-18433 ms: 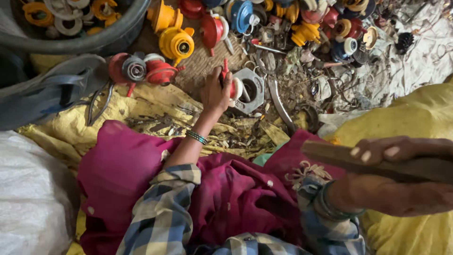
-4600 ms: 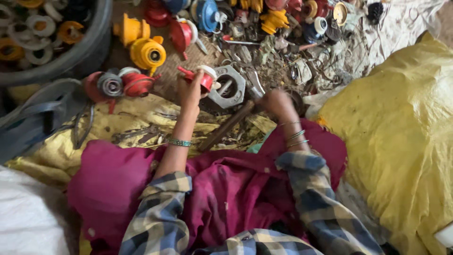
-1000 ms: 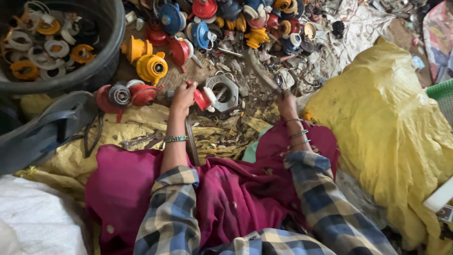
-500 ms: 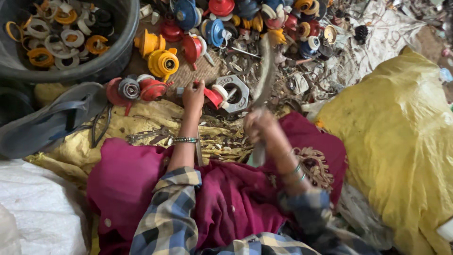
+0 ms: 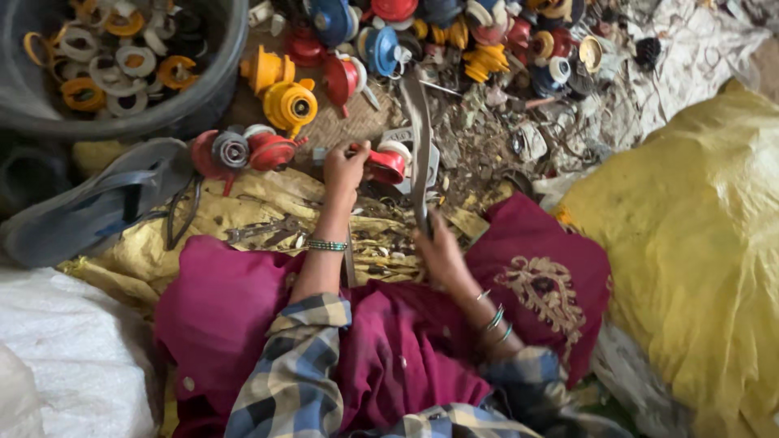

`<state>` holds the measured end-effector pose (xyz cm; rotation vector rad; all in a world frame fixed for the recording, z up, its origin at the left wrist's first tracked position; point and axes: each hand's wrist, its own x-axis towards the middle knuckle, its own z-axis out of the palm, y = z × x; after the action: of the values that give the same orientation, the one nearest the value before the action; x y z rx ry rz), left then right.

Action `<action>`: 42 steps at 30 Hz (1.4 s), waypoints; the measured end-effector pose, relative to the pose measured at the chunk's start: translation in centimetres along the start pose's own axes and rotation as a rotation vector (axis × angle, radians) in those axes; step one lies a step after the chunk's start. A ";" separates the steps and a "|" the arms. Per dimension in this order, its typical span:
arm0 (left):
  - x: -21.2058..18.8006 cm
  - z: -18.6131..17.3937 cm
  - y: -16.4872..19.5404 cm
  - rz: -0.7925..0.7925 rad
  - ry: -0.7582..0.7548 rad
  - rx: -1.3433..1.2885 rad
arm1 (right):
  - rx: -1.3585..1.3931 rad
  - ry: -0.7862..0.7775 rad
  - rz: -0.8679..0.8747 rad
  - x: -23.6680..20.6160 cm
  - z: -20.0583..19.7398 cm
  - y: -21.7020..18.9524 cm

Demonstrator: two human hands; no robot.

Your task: The person sits on the floor and uses a hammer to strike a red and white mechanical part held in a metal vise. They repeatedly adjust the part and hammer it to separate or reshape components.

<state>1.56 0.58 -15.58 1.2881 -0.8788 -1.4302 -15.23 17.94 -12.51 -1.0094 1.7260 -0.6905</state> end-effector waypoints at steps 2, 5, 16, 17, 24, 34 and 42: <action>0.2 -0.4 -0.1 0.187 0.066 0.214 | -0.166 0.118 -0.272 -0.2 1.1 1.0; 0.6 -0.7 -0.3 0.140 0.030 0.218 | -0.346 0.215 -0.404 -0.5 0.7 1.8; 0.8 -0.9 0.0 0.198 0.004 0.373 | -0.657 0.185 -0.560 1.1 -1.6 0.7; 0.7 -1.0 0.1 0.268 0.032 0.420 | -0.620 0.197 -0.637 1.1 -1.6 0.3; 0.3 -0.7 0.4 0.174 -0.019 0.300 | -0.261 0.553 -0.728 -4.3 -7.6 -7.2; 0.6 -0.8 0.9 0.192 0.043 0.294 | -0.310 0.412 -0.556 1.4 -2.4 -3.6; -0.2 -1.0 1.4 0.162 0.009 0.319 | -0.673 0.661 -0.726 -0.6 -9.1 -6.9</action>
<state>2.77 0.50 -14.35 1.4193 -1.2130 -1.1881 -21.47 15.06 -3.34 -2.1150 2.2293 -0.9936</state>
